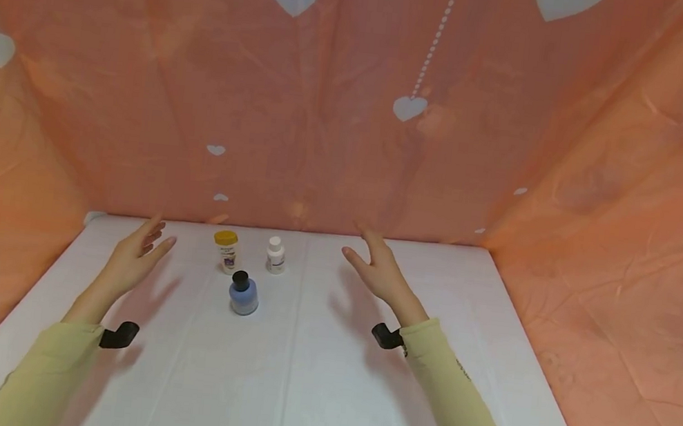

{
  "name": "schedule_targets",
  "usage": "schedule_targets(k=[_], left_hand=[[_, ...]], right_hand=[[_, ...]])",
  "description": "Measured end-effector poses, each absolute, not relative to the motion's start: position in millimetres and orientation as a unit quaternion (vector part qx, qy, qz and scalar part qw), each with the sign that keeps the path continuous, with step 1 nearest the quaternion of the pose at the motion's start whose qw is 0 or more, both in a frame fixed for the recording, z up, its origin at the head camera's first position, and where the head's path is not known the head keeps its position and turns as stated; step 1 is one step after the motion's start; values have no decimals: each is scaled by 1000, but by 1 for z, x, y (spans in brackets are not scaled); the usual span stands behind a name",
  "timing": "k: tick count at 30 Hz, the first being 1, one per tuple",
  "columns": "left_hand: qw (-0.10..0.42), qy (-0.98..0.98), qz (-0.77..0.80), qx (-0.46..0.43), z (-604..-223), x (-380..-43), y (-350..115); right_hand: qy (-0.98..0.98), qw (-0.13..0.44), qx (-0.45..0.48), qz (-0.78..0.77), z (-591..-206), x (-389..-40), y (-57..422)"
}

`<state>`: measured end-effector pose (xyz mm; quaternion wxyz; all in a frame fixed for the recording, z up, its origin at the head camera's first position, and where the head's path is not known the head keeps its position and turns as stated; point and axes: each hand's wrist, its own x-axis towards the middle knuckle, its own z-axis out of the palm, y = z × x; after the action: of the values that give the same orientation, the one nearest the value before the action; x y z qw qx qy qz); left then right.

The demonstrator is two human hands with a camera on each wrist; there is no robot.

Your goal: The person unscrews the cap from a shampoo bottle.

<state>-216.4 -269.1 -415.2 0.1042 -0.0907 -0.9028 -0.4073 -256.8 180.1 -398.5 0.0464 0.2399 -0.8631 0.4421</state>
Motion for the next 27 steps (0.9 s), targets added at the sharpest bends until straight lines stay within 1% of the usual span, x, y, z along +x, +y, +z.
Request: schedule_targets(k=[6, 10, 12, 19, 27], left_hand=[[117, -882, -454, -56, -419, -208, -269], [114, -874, -471, -44, -422, -203, -270], [107, -872, -476, -44, -424, -200, -270], [68, -858, -507, -54, -439, -195, -259], [16, -832, -551, -60, -454, -194, -239]], right_hand=[[-779, -2, 239, 580, -392, -244, 166], [-738, -12, 245, 629, -387, -236, 157], [-718, -17, 240, 653, -389, -235, 155], [-674, -37, 238, 698, -426, -252, 152], [-647, -72, 231, 723, -438, -249, 134]])
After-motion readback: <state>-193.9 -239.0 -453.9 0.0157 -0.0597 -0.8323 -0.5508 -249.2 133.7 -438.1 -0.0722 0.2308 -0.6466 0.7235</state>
